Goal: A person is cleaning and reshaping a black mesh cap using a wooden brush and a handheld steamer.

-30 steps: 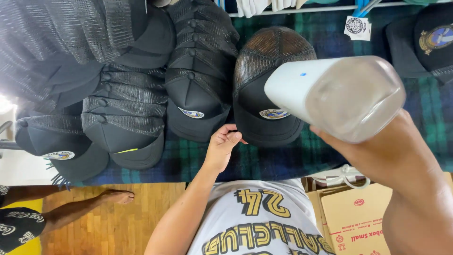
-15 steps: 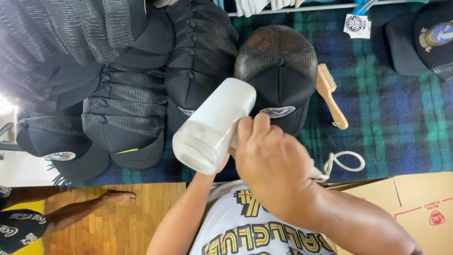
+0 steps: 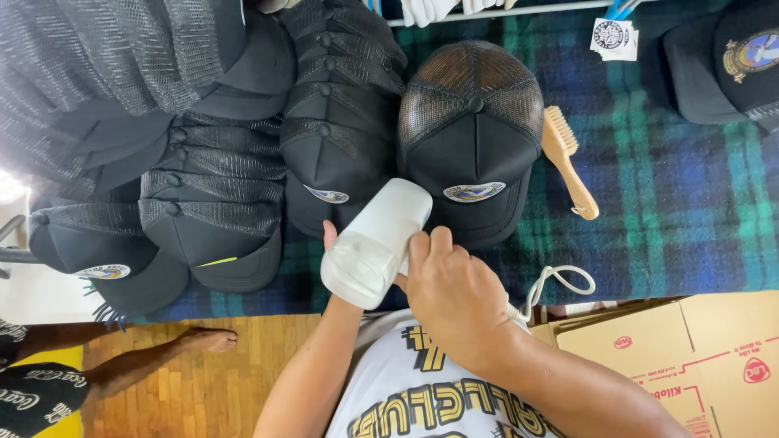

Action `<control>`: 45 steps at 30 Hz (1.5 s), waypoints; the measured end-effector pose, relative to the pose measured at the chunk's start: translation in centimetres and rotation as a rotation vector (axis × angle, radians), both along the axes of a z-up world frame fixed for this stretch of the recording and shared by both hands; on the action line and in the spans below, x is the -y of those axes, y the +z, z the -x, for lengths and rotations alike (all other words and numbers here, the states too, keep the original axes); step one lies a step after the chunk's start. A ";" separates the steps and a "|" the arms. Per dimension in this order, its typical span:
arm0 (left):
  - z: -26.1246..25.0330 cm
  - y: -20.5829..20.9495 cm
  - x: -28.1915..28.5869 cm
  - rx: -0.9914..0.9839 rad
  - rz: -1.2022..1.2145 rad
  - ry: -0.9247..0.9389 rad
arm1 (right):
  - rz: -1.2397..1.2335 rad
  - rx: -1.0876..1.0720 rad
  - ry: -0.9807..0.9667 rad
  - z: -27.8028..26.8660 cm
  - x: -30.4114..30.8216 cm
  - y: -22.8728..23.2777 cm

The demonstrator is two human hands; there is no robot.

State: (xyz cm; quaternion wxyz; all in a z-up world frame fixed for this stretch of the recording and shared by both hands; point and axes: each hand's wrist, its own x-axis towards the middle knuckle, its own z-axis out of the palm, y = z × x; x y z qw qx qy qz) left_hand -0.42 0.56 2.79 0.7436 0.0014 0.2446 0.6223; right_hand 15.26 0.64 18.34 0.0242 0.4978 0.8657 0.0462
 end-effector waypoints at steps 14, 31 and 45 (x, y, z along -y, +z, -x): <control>-0.1 -5.1 -0.2 -0.038 -0.278 -0.124 | 0.561 -0.310 -0.240 -9.2 3.4 -2.4; -3.7 0.7 -1.3 -0.781 -0.172 -0.159 | 0.503 -0.925 -0.890 -16.9 1.4 -4.8; -3.7 1.1 -1.4 -0.770 -0.174 -0.184 | 0.573 -1.013 -0.906 -17.0 1.6 -4.3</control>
